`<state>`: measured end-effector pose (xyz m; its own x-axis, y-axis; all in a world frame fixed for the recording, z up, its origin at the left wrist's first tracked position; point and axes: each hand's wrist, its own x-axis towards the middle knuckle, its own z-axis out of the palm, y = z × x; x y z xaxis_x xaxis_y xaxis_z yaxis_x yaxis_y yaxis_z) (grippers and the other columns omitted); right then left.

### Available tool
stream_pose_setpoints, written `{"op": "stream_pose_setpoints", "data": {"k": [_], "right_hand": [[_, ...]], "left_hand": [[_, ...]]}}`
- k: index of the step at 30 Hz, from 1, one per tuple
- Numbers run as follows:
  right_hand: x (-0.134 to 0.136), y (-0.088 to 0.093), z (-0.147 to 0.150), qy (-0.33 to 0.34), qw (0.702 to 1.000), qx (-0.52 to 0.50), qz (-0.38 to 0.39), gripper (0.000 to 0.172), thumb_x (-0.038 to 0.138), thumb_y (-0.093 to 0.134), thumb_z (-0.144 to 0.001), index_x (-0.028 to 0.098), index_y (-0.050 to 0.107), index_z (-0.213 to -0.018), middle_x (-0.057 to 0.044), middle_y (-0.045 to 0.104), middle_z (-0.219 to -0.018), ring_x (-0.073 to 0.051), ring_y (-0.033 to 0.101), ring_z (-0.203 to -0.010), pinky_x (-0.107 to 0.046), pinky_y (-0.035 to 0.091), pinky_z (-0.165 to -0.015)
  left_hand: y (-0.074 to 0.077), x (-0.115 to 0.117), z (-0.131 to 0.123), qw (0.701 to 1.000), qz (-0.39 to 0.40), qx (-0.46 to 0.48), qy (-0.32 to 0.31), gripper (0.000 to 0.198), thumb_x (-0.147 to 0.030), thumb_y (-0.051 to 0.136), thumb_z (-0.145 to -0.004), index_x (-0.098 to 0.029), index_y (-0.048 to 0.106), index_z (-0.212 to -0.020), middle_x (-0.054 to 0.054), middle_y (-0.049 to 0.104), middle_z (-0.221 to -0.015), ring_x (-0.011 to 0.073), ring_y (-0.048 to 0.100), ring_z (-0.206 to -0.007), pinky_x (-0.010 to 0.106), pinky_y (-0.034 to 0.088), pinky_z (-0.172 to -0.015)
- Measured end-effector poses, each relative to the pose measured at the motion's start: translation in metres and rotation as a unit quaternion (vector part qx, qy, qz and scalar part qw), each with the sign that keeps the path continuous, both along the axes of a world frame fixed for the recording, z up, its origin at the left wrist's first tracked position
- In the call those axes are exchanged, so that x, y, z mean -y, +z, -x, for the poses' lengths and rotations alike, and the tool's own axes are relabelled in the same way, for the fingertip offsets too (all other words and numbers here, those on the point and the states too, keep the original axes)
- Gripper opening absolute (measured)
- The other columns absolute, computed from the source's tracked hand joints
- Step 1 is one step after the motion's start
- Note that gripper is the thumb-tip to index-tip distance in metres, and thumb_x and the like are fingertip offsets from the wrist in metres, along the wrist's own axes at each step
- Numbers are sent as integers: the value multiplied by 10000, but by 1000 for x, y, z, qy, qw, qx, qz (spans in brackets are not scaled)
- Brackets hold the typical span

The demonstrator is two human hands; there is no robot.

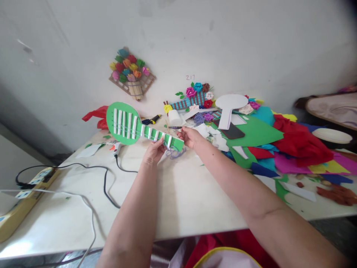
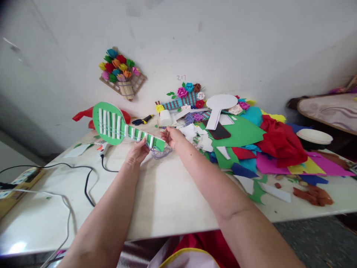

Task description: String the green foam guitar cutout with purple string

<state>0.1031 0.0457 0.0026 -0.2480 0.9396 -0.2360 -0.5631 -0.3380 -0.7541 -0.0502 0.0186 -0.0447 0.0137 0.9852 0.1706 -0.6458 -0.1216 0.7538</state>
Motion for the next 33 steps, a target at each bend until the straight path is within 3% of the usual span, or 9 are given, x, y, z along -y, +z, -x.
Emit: {"op": "stream_pose_setpoints", "data": {"k": [10, 16, 22, 33], "right_hand": [[-5, -6, 3, -138, 990, -18, 23, 226, 168, 363, -882, 175, 400, -659, 38, 468, -417, -59, 411, -346, -144, 359, -358], [-1, -9, 10, -120, 992, 5, 49, 211, 177, 368, -869, 180, 405, -661, 21, 513, -445, -68, 410, -345, -154, 344, -350], [-9, -21, 20, -78, 993, -16, 92, 193, 46, 385, -758, 170, 404, -612, 26, 467, -421, -88, 447, -371, -184, 389, -388], [-3, -13, 19, -163, 980, -82, 74, 229, -2, 362, -683, 183, 320, -554, 51, 359, -375, -58, 370, -318, -149, 325, -331]], "left_hand": [[3, 1, -9, 1000, 5, 14, 3, 210, -122, 742, -579, -138, 590, -722, -16, 632, -650, 100, 607, -585, 219, 510, -596], [1, 2, -7, 1000, 0, 16, -2, 219, -143, 748, -573, -140, 600, -734, 1, 647, -685, 116, 614, -617, 235, 514, -610], [6, 6, -11, 999, 6, 35, 24, 142, -149, 710, -626, -164, 601, -715, -7, 649, -678, 109, 609, -610, 231, 507, -615], [5, 2, -17, 997, 15, 72, 37, 113, -133, 692, -638, -173, 621, -717, -7, 663, -689, 112, 614, -632, 239, 517, -641]]}}
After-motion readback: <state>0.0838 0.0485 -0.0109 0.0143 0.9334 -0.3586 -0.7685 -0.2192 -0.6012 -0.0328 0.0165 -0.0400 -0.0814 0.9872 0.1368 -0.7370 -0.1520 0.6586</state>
